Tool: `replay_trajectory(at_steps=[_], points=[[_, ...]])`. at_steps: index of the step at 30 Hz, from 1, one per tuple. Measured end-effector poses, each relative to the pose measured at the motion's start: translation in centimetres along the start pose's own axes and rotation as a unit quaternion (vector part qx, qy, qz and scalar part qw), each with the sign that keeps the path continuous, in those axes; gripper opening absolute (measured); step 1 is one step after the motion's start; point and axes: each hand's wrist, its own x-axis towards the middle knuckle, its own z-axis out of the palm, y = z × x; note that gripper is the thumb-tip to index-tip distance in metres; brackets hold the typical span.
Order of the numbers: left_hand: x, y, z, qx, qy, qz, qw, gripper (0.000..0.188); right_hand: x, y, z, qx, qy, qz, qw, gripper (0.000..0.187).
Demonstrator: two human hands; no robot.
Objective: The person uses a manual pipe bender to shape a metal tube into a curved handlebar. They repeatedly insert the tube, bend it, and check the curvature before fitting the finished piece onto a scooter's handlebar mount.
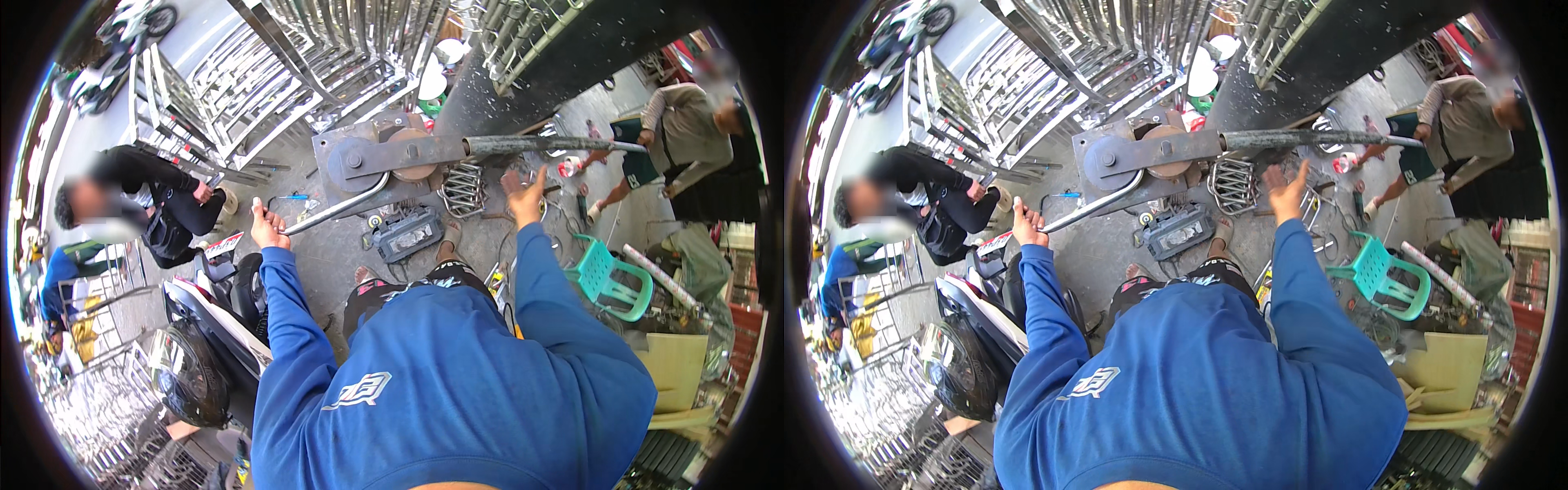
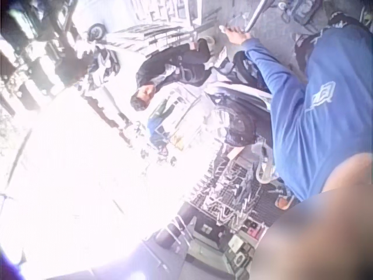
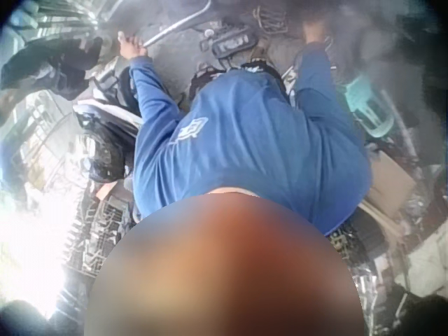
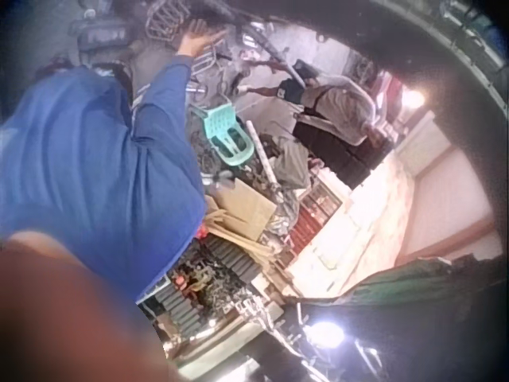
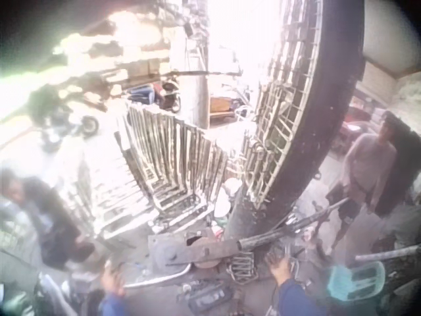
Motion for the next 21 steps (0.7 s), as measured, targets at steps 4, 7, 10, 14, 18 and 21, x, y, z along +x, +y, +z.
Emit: replay_trajectory(at_steps=[4,7,10,14,18,21], points=[[1.0,0.7,1.2,0.038,0.086,-0.016,0.995,0.041,10.3,-2.6,6.1,0.026,-0.12,-0.009,0.992,0.055],[2.1,0.7,1.7,0.078,-0.014,0.052,0.996,0.042,12.2,-1.8,4.9,0.031,-0.091,-0.018,0.995,0.019],[2.2,-0.7,0.8,0.089,0.039,0.059,0.994,0.044,10.9,-1.8,1.9,0.052,-0.067,0.006,0.996,0.013],[2.3,-1.5,0.1,0.072,0.123,0.056,0.988,0.046,7.6,-1.9,-1.0,0.095,0.06,0.027,0.993,0.012],[2.3,-0.3,1.5,0.138,0.075,0.085,0.984,0.047,6.1,-1.7,-1.2,0.081,0.114,-0.002,0.99,0.012],[1.0,-0.3,2.1,0.121,0.094,0.098,0.983,0.046,6.5,-1.9,0.1,0.066,0.113,0.002,0.991,0.013]])
